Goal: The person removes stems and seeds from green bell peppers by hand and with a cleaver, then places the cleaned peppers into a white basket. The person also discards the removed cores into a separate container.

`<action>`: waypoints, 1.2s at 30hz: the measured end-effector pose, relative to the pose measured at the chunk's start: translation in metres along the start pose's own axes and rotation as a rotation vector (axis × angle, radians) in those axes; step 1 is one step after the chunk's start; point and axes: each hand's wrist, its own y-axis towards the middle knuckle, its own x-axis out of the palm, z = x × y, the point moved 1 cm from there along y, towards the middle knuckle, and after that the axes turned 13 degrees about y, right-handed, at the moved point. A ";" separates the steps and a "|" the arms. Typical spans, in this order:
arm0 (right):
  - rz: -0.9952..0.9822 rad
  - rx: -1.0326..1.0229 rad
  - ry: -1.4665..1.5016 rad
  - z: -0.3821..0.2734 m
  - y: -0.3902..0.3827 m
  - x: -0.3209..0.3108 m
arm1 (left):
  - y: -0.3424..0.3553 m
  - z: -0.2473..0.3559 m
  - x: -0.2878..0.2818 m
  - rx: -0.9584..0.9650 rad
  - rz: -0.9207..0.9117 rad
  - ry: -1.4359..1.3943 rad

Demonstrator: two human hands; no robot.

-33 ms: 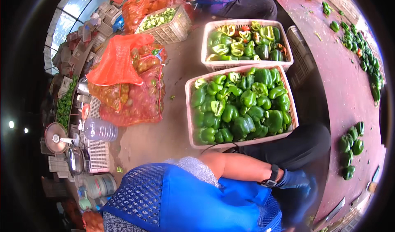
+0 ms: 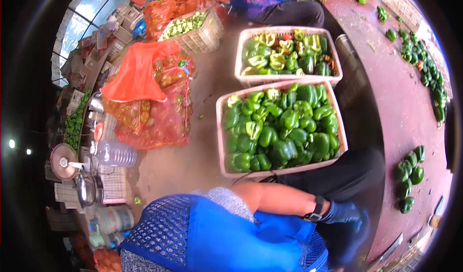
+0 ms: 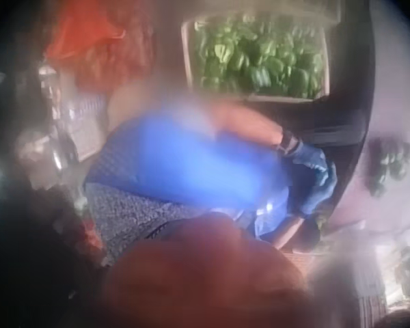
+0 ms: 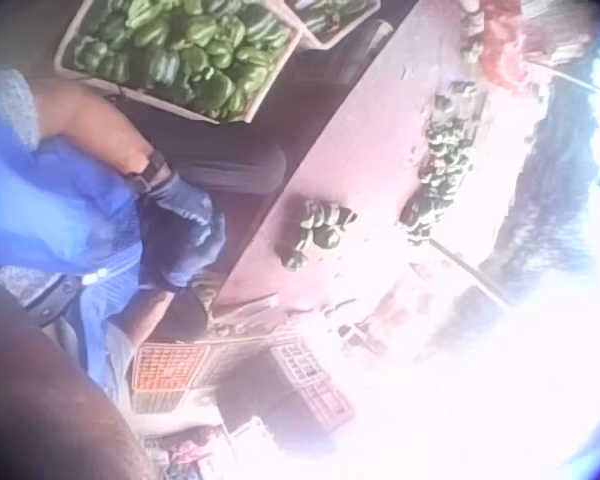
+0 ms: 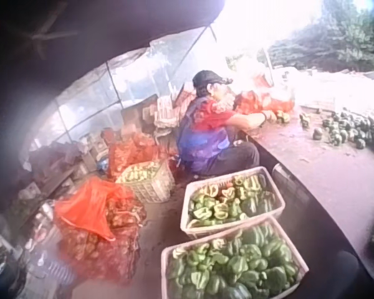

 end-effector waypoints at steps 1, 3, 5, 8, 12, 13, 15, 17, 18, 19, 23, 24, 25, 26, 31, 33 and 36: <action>0.000 -0.001 0.014 0.002 0.010 0.002 | 0.004 -0.004 -0.001 -0.006 -0.009 -0.063; -0.092 0.010 -0.062 -0.036 0.019 0.014 | 0.009 -0.010 -0.005 -0.024 -0.001 -0.105; -0.072 -0.105 -0.129 -0.059 0.026 0.024 | 0.009 -0.013 -0.007 -0.044 0.031 -0.086; -0.057 -0.124 -0.136 -0.067 0.030 0.026 | 0.016 -0.024 -0.008 -0.040 0.002 -0.102; -0.043 -0.074 -0.075 -0.059 0.028 0.022 | 0.022 -0.033 -0.001 -0.109 -0.001 -0.069; -0.039 -0.056 -0.058 -0.058 0.028 0.021 | 0.023 -0.035 0.000 -0.093 0.004 -0.046; -0.034 -0.058 -0.023 -0.059 0.025 0.023 | 0.024 -0.038 0.000 -0.056 0.014 0.008; -0.044 -0.028 0.019 -0.064 0.024 0.026 | 0.022 -0.034 -0.003 -0.072 0.012 0.034; -0.055 0.002 0.044 -0.070 0.024 0.029 | 0.019 -0.028 -0.005 -0.079 0.010 0.046; -0.065 0.033 0.069 -0.074 0.026 0.030 | 0.015 -0.022 -0.007 -0.085 0.008 0.059; -0.144 0.008 0.016 -0.083 0.030 0.022 | 0.004 -0.001 -0.011 -0.124 0.034 0.168; -0.155 0.018 0.024 -0.089 0.032 0.024 | 0.003 0.001 -0.012 -0.136 0.061 0.203; -0.165 0.028 0.031 -0.091 0.033 0.026 | 0.003 0.000 -0.013 -0.125 0.060 0.159; -0.151 0.028 0.047 -0.088 0.032 0.025 | 0.005 -0.003 -0.011 -0.112 0.051 0.119; -0.074 0.009 0.052 -0.068 0.029 0.025 | 0.016 -0.022 -0.002 -0.069 0.099 0.055; -0.058 -0.017 0.028 -0.068 0.030 0.028 | 0.036 -0.055 0.003 0.028 0.114 -0.003; -0.049 -0.021 0.045 -0.069 0.032 0.032 | 0.083 -0.139 0.012 0.306 0.248 0.096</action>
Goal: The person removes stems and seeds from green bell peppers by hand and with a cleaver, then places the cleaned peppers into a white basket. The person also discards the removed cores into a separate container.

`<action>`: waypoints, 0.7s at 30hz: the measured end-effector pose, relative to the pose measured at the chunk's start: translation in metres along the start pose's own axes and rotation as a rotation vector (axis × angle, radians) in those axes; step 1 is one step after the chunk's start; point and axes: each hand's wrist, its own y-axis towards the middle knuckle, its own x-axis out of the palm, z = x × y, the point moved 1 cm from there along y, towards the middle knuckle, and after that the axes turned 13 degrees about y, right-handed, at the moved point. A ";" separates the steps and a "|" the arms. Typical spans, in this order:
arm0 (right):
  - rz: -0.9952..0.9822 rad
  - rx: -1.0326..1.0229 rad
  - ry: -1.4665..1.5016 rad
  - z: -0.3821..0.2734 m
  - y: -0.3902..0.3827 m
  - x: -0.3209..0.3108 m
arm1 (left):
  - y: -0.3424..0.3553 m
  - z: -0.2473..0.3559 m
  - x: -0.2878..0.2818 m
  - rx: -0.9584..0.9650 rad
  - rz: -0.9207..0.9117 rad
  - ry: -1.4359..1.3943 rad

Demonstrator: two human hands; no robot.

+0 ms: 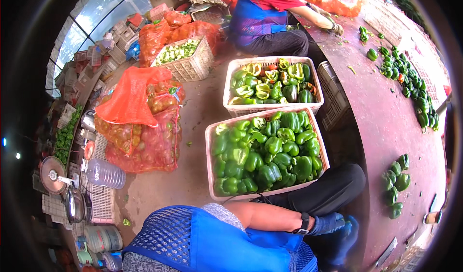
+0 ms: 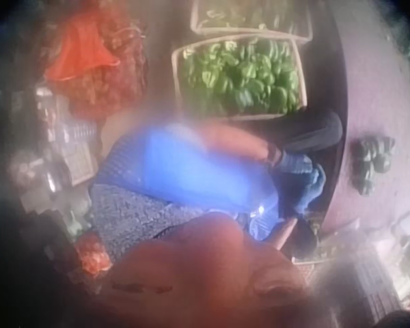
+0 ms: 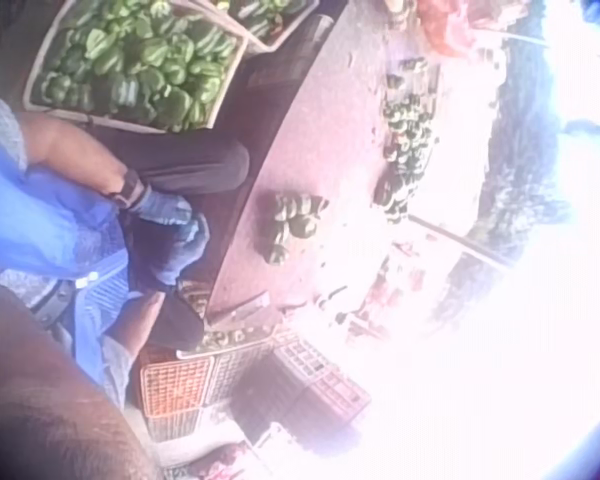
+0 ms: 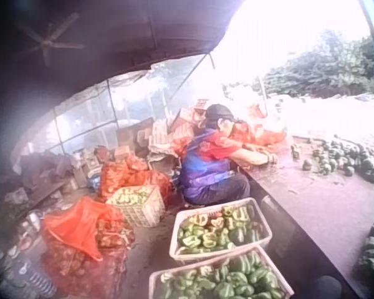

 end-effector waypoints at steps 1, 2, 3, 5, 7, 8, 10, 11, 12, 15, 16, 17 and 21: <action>0.014 0.004 0.015 0.001 -0.001 0.000 | 0.003 -0.012 0.004 0.064 0.032 0.028; 0.026 0.015 0.033 0.003 -0.001 0.000 | 0.004 -0.013 0.006 0.047 0.041 0.018; 0.037 0.026 0.051 0.005 -0.001 0.001 | 0.006 -0.013 0.006 0.049 0.051 0.022; 0.051 0.042 0.086 0.010 -0.001 0.000 | 0.008 -0.018 0.008 0.071 0.075 0.042; 0.056 0.050 0.117 0.014 0.000 -0.001 | 0.011 -0.025 0.012 0.088 0.105 0.017; 0.059 0.056 0.121 0.011 0.001 0.001 | 0.012 -0.021 0.012 0.085 0.122 -0.024; 0.061 0.067 0.130 0.002 0.005 0.007 | 0.011 -0.015 0.009 0.005 0.138 -0.003; 0.070 0.073 0.155 0.001 0.004 0.007 | 0.005 0.013 0.003 -0.072 0.116 0.060; 0.074 0.082 0.181 -0.001 0.004 0.008 | -0.002 0.040 -0.004 -0.153 0.099 0.122; 0.120 0.108 0.239 -0.004 -0.002 0.007 | -0.013 0.084 -0.011 -0.109 0.101 0.139; 0.150 0.116 0.252 -0.004 -0.004 0.006 | -0.011 0.087 -0.019 0.015 0.092 0.260; 0.163 0.126 0.244 -0.002 -0.001 0.003 | -0.009 0.083 -0.023 0.146 0.070 0.360; 0.190 0.187 0.222 0.001 0.020 0.002 | -0.010 0.103 -0.038 0.582 0.225 0.702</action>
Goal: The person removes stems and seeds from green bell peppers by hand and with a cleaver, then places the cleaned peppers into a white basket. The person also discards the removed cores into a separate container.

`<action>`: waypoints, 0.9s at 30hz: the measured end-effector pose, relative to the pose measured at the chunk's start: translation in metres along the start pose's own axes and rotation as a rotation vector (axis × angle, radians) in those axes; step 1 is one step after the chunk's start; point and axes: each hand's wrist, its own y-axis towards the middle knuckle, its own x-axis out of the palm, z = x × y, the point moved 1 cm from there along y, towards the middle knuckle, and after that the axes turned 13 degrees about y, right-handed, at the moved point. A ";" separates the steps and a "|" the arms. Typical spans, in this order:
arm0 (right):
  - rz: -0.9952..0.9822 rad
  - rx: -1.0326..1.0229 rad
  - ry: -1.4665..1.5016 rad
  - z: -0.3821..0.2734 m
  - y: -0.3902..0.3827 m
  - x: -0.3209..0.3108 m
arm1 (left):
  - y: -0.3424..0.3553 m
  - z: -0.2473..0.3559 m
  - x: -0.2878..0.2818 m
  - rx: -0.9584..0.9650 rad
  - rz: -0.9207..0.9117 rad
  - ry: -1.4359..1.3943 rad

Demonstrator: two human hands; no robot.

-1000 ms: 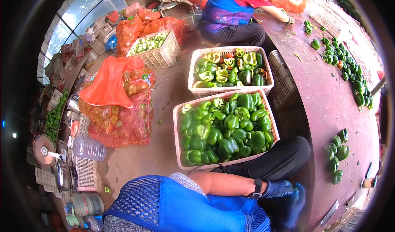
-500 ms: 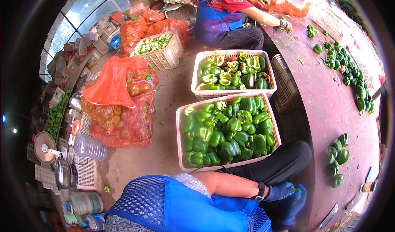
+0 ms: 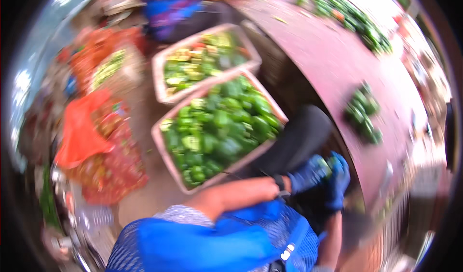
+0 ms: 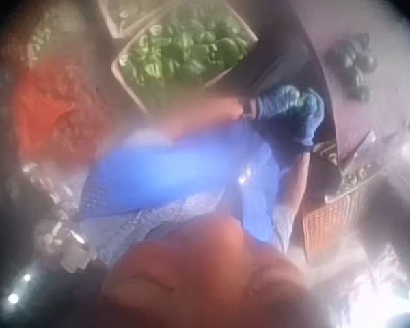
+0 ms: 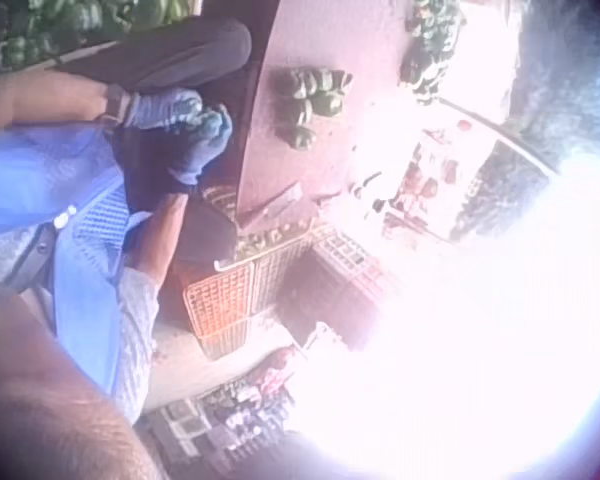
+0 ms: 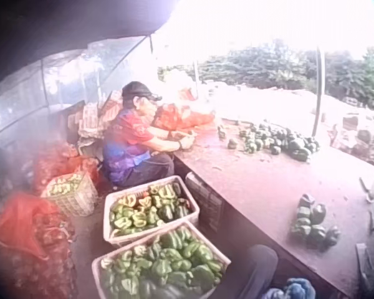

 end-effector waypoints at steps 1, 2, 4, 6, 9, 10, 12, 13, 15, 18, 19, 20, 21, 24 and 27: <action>-0.024 -0.069 -0.032 0.004 -0.001 -0.005 | -0.006 0.006 -0.002 -0.326 -0.037 -0.604; -0.031 -0.019 0.127 0.004 0.002 0.003 | -0.015 -0.006 -0.001 -0.502 -0.130 -0.733; -0.018 -0.056 0.245 0.007 -0.003 -0.002 | -0.011 0.007 -0.013 -0.748 -0.205 -0.969; 0.035 -0.018 0.325 0.015 -0.007 -0.003 | -0.008 0.014 -0.017 -0.808 -0.231 -0.972; 0.053 -0.024 0.338 0.018 -0.008 -0.009 | -0.009 0.017 -0.017 -0.803 -0.278 -0.938; 0.054 -0.016 0.344 0.021 -0.009 -0.011 | -0.010 0.018 -0.016 -0.792 -0.282 -0.915; 0.068 -0.040 0.336 0.026 -0.008 -0.013 | -0.007 0.024 -0.020 -0.789 -0.275 -0.908; 0.073 -0.052 0.332 0.029 -0.007 -0.014 | -0.005 0.028 -0.021 -0.798 -0.271 -0.901; 0.097 -0.045 0.348 0.034 -0.006 -0.014 | -0.005 0.029 -0.021 -0.782 -0.257 -0.855; 0.131 -0.037 0.378 0.040 -0.004 -0.014 | -0.009 0.024 -0.013 -0.689 -0.210 -0.721; 0.144 -0.040 0.382 0.042 -0.003 -0.014 | -0.011 0.021 -0.009 -0.645 -0.184 -0.657; 0.159 -0.045 0.387 0.044 -0.002 -0.014 | -0.009 0.022 -0.009 -0.599 -0.159 -0.594; 0.177 -0.042 0.384 0.046 -0.001 -0.015 | -0.008 0.023 -0.010 -0.563 -0.144 -0.553; 0.239 -0.022 0.355 0.063 0.002 -0.022 | -0.003 0.035 -0.016 -0.365 -0.099 -0.392; 0.304 -0.006 0.298 0.085 0.016 -0.037 | 0.000 0.055 -0.024 -0.077 -0.085 -0.197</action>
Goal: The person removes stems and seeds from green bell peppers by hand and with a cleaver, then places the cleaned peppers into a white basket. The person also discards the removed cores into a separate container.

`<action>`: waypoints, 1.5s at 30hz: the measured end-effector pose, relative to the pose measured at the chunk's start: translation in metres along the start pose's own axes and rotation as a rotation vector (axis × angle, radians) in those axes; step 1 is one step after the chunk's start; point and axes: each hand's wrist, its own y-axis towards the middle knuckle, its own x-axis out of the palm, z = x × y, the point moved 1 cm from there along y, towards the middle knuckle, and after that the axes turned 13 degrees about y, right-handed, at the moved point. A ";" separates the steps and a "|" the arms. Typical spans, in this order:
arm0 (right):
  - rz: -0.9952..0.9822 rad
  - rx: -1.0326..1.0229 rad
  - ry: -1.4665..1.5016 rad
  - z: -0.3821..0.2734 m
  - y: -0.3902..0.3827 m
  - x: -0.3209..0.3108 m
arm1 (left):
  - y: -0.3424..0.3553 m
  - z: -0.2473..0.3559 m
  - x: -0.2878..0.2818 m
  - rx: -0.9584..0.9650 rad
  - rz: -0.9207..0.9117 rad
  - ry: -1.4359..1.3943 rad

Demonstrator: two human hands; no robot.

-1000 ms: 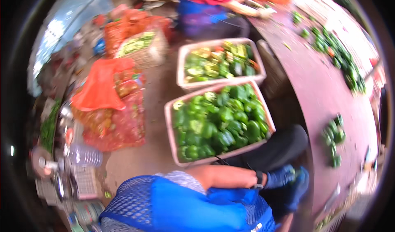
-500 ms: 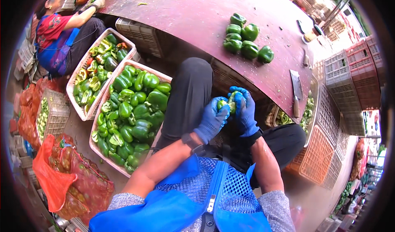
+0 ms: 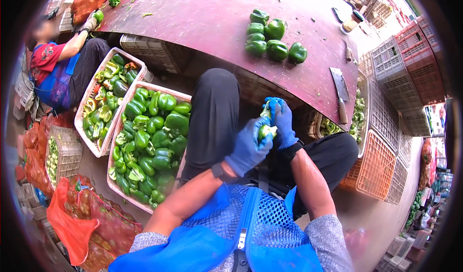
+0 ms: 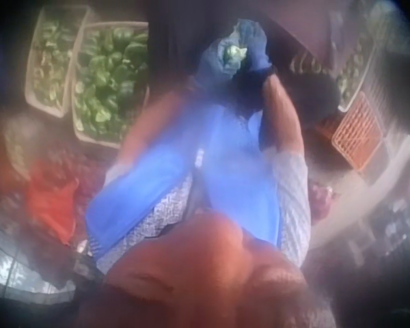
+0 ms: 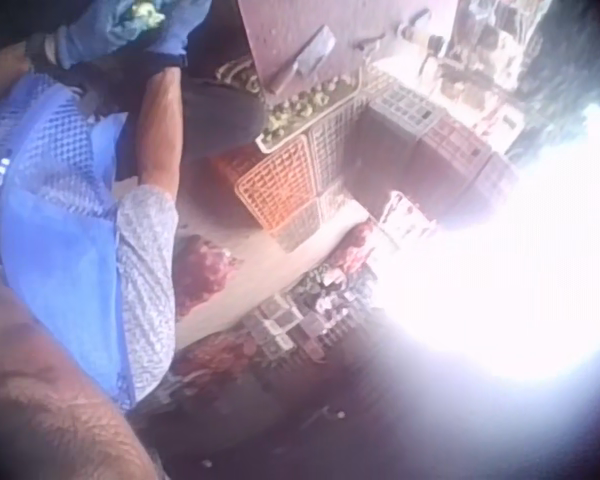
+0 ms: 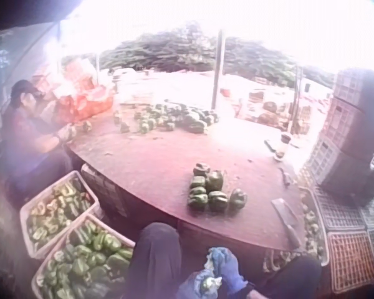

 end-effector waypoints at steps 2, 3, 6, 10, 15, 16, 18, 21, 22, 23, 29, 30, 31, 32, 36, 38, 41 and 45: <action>-0.020 0.104 0.134 -0.007 0.000 0.000 | -0.004 0.010 -0.007 -0.280 -0.149 -0.326; -0.036 0.123 0.178 -0.019 -0.002 0.004 | -0.004 0.011 -0.008 -0.419 -0.224 -0.493; -0.218 0.008 0.086 -0.050 -0.008 0.000 | 0.005 -0.011 -0.015 -0.469 -0.149 -0.765; -0.436 -0.195 -0.339 -0.088 -0.016 0.001 | 0.009 -0.033 -0.023 -0.644 -0.208 -0.944; -0.405 0.272 -0.096 -0.075 -0.024 -0.002 | 0.010 -0.032 -0.017 -0.679 -0.508 -0.895; -0.401 0.336 -0.003 -0.063 -0.023 -0.004 | 0.010 -0.033 -0.013 -0.676 -0.567 -0.879; -0.364 0.466 0.141 -0.063 -0.024 -0.003 | 0.011 -0.032 -0.013 -0.664 -0.544 -0.960; -0.330 0.489 0.206 -0.073 -0.030 0.006 | 0.013 -0.032 -0.015 -0.661 -0.545 -1.011; -0.351 0.475 0.162 -0.069 -0.029 0.002 | 0.013 -0.034 -0.014 -0.642 -0.551 -1.024; -0.370 0.461 0.123 -0.065 -0.027 -0.001 | 0.013 -0.034 -0.015 -0.626 -0.560 -1.032; -0.455 0.302 0.029 -0.082 -0.027 -0.010 | 0.014 -0.039 -0.019 -0.669 -0.387 -0.926; -0.558 0.195 -0.098 -0.089 -0.026 -0.017 | 0.015 -0.040 -0.021 -0.666 -0.319 -0.840; -0.659 0.085 -0.226 -0.095 -0.026 -0.020 | 0.016 -0.041 -0.020 -0.673 -0.312 -0.810; -0.661 0.060 -0.195 -0.094 -0.029 -0.020 | 0.017 -0.039 -0.018 -0.681 -0.308 -0.781; -0.712 0.324 -0.021 -0.066 -0.037 -0.032 | 0.018 -0.034 -0.016 -0.548 -0.405 -0.648; -0.673 0.568 0.004 -0.063 -0.034 -0.036 | 0.019 -0.025 -0.019 -0.485 -0.486 -0.560; -0.639 0.643 -0.040 -0.079 -0.042 -0.028 | 0.017 -0.028 -0.018 -0.471 -0.542 -0.437; -0.469 0.582 -0.215 -0.086 -0.043 -0.023 | 0.016 -0.029 -0.016 -0.566 -0.512 -0.332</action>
